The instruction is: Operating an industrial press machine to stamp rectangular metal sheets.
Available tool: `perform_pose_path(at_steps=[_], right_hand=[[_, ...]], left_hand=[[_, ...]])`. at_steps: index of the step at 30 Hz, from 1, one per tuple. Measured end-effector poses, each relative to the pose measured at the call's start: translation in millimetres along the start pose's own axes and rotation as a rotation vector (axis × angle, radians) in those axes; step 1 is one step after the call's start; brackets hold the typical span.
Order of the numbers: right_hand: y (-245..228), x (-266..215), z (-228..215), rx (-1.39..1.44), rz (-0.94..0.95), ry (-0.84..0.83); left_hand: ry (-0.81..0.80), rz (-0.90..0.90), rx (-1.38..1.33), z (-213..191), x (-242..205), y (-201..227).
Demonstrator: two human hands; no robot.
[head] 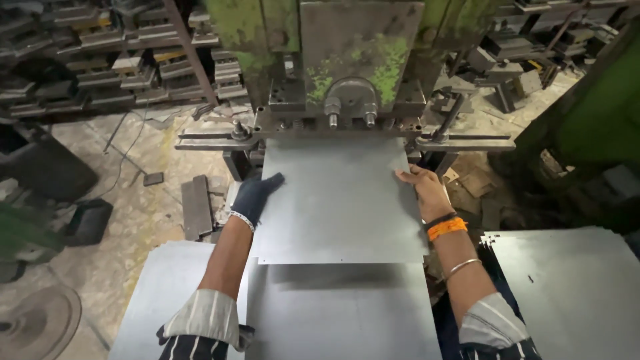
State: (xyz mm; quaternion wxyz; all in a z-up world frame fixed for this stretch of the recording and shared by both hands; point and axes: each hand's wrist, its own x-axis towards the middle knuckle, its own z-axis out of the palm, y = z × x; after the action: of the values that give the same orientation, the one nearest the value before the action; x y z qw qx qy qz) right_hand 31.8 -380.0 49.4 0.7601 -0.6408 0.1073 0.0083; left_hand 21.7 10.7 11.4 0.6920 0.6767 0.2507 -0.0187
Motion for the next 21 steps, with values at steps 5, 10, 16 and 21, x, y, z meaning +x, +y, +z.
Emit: perform_pose_path(at_steps=[5, 10, 16, 21], right_hand=[[11.8, 15.6, -10.8, 0.043, 0.007, 0.0], [4.3, -2.0, -6.7, 0.048, -0.063, -0.017], [-4.5, -6.4, 4.5, -0.039, -0.136, 0.035], [-5.4, -4.4, 0.1, -0.038, -0.077, 0.003]], left_hand=[[-0.001, 0.03, 0.141, -4.0, 4.2, -2.2], [-0.007, 0.027, -0.022, 4.2, 0.6, -4.0], [0.018, 0.022, -0.02, -0.4, 9.0, -10.6], [0.032, 0.036, 0.162, 7.4, 0.1, -5.9]])
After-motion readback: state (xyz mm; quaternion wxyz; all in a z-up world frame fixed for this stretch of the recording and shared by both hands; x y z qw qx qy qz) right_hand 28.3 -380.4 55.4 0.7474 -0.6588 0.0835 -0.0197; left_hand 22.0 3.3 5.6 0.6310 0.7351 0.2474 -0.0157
